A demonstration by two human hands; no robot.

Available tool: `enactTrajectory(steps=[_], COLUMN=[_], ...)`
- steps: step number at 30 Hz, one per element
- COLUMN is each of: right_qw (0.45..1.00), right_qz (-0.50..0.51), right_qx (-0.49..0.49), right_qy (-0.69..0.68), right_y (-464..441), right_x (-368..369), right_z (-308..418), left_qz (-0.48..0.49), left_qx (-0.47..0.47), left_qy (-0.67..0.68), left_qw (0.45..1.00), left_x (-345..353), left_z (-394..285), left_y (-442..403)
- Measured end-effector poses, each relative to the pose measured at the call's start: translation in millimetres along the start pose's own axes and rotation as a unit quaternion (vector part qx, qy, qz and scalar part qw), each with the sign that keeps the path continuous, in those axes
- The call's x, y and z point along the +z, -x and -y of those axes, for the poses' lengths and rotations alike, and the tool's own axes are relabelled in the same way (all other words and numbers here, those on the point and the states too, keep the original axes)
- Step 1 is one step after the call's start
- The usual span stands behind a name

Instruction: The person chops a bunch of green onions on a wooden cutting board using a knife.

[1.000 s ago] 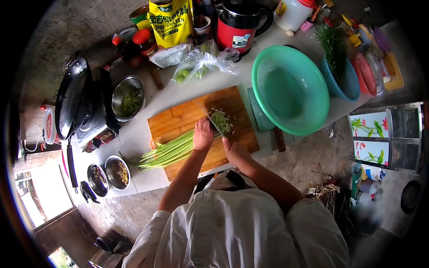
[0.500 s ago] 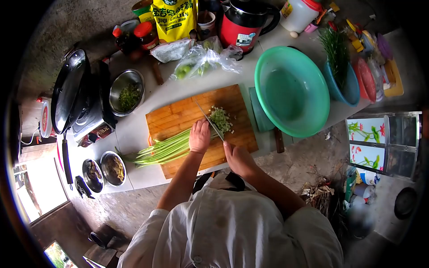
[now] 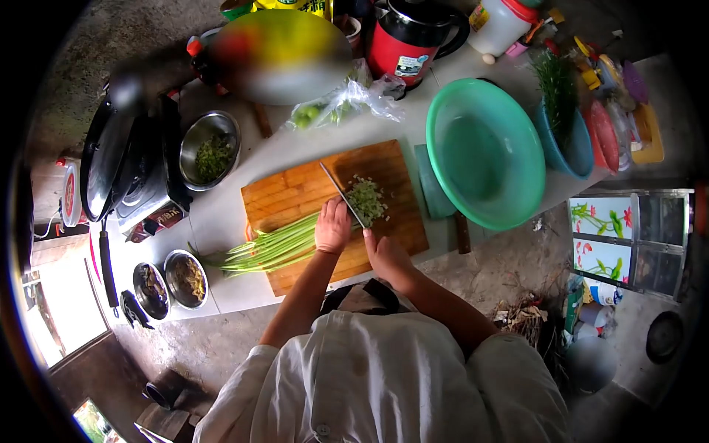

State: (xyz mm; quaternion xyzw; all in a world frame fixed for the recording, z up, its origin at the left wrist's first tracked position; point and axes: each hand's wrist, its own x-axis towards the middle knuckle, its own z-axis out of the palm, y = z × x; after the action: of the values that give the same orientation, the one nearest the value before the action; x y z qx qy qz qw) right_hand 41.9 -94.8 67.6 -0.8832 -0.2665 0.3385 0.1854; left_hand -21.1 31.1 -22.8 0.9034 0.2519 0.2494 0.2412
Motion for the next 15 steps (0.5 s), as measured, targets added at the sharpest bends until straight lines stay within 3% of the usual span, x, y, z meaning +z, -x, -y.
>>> enactTrajectory(steps=[8,10,13,15], right_qw=[0.999,0.997,1.0,0.997], right_qz=[0.051,0.073,0.02,0.043], right_qx=[0.0,0.017,-0.01,0.033], right_qy=[0.005,0.024,0.016,0.062], right_y=[36.8,37.4,20.4,4.7], right_x=[-51.1,-44.7,-15.2,-5.8], right_z=[31.0,32.9,18.4,15.5], left_qz=[-0.007,-0.007,0.002,0.006], left_qx=[-0.01,-0.006,-0.006,0.004], left_qy=[-0.001,-0.005,-0.013,-0.03], left_qw=[1.0,1.0,1.0,1.0], left_x=[0.9,3.5,7.4,6.8], left_z=[-1.1,2.7,6.3,5.3], left_y=[0.6,2.6,2.8,2.6])
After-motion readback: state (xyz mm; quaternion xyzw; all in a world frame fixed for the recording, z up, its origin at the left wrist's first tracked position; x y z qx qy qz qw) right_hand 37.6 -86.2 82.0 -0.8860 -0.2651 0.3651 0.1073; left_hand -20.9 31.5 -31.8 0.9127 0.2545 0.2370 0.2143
